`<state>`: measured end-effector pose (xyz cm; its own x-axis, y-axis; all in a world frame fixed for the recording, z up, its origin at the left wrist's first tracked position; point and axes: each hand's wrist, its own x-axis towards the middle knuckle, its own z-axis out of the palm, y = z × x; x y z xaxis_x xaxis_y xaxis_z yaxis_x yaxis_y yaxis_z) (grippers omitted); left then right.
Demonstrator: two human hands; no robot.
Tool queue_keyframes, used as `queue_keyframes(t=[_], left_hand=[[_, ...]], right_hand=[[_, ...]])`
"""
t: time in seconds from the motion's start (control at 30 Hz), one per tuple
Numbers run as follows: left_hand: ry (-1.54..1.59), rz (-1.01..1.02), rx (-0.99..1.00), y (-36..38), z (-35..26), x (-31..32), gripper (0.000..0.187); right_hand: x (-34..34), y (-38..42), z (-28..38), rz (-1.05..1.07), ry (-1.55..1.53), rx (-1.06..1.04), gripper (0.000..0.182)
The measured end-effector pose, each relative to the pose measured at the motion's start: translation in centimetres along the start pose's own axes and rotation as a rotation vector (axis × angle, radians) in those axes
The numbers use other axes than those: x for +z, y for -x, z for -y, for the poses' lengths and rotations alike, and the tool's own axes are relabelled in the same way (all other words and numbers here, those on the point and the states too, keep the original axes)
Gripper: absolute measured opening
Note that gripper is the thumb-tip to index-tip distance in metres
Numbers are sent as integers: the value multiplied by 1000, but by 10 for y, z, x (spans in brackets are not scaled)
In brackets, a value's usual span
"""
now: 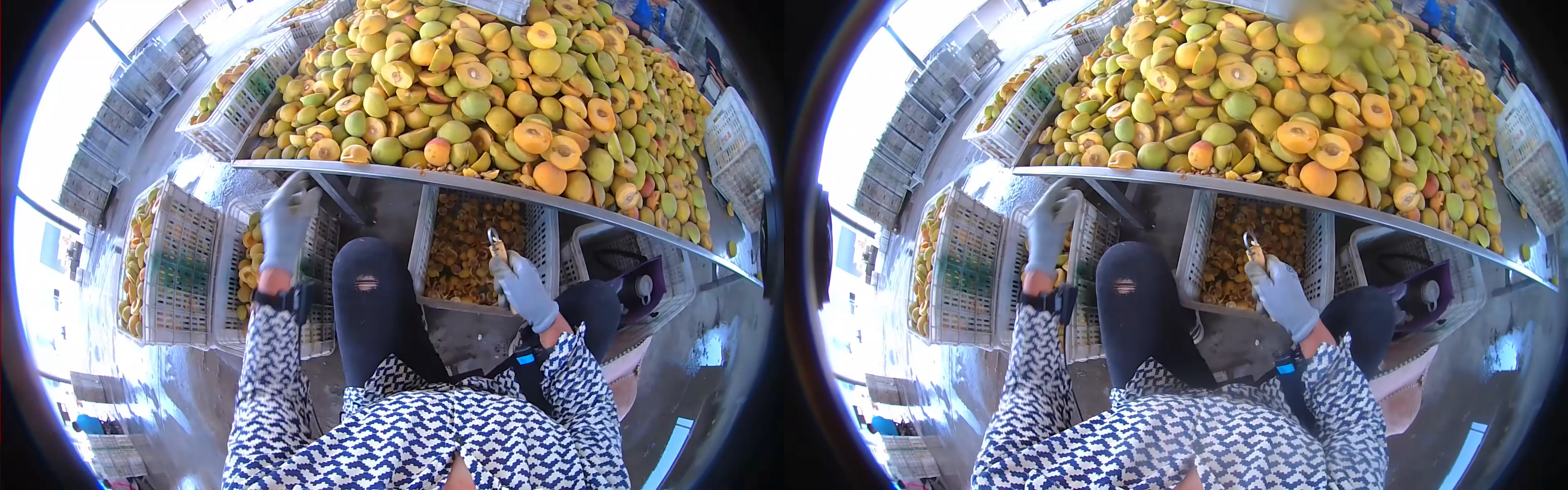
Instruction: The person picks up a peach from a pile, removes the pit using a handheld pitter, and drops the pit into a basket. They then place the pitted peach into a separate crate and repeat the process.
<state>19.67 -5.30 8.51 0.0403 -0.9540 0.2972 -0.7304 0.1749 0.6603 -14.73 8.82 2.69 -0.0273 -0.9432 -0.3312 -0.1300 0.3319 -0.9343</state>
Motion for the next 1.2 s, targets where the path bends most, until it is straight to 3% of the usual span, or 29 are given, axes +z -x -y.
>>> queue_keyframes(t=[0.03,0.1,0.23,0.3,0.37,0.5,0.57,0.6,0.63,0.67,0.7,0.77,0.83,0.9,1.0,1.03,1.1,1.13,1.17,1.2], left_hand=[[72,124,-77,-16,-17,20,43],[-31,217,73,-48,-37,65,37],[-426,207,488,-94,-57,143,43],[-504,274,491,-108,-62,169,44],[-718,372,399,-119,-70,186,44],[-527,282,475,-112,-64,171,44],[-399,261,374,-90,-87,140,42],[-164,260,477,-73,-103,120,42],[81,259,571,-54,-115,107,43],[64,284,631,-33,-122,101,43],[53,314,693,-9,-126,101,43],[172,453,621,37,-122,115,45],[222,541,590,75,-119,134,50],[250,573,615,94,-121,141,52],[1257,553,-181,110,-115,161,51],[1262,546,-181,108,-108,167,51],[1355,1001,-480,108,-98,174,54],[1290,839,-464,113,-109,176,56],[1291,830,-472,113,-109,178,56],[1312,739,-487,111,-107,180,55]], right_hand=[[0,-1,0,-8,-17,19,27],[-3,-4,-6,-14,-43,34,27],[-19,-10,-31,-77,106,-134,24],[-18,0,-7,-54,-50,34,28],[-19,-3,-6,-38,-72,52,27],[-16,-6,-18,-4,-93,-44,28],[-14,-8,-34,-93,43,-200,29],[-13,-3,-23,-91,42,-197,29],[-15,2,-1,-50,-193,-36,29],[-15,5,13,-17,-425,134,28],[-12,5,17,-18,-464,84,30],[-4,2,15,-51,-500,49,31],[2,-3,1,6,-771,30,32],[-2,-3,-8,-94,-670,-23,31],[-10,4,-9,-115,-536,-85,30],[-12,5,-6,-63,-507,-92,29],[-7,2,-8,-29,-470,-86,29],[-3,-6,-19,-155,-313,-192,30],[0,-12,-28,-278,-157,-295,32],[0,-4,-21,-500,243,-433,35]])
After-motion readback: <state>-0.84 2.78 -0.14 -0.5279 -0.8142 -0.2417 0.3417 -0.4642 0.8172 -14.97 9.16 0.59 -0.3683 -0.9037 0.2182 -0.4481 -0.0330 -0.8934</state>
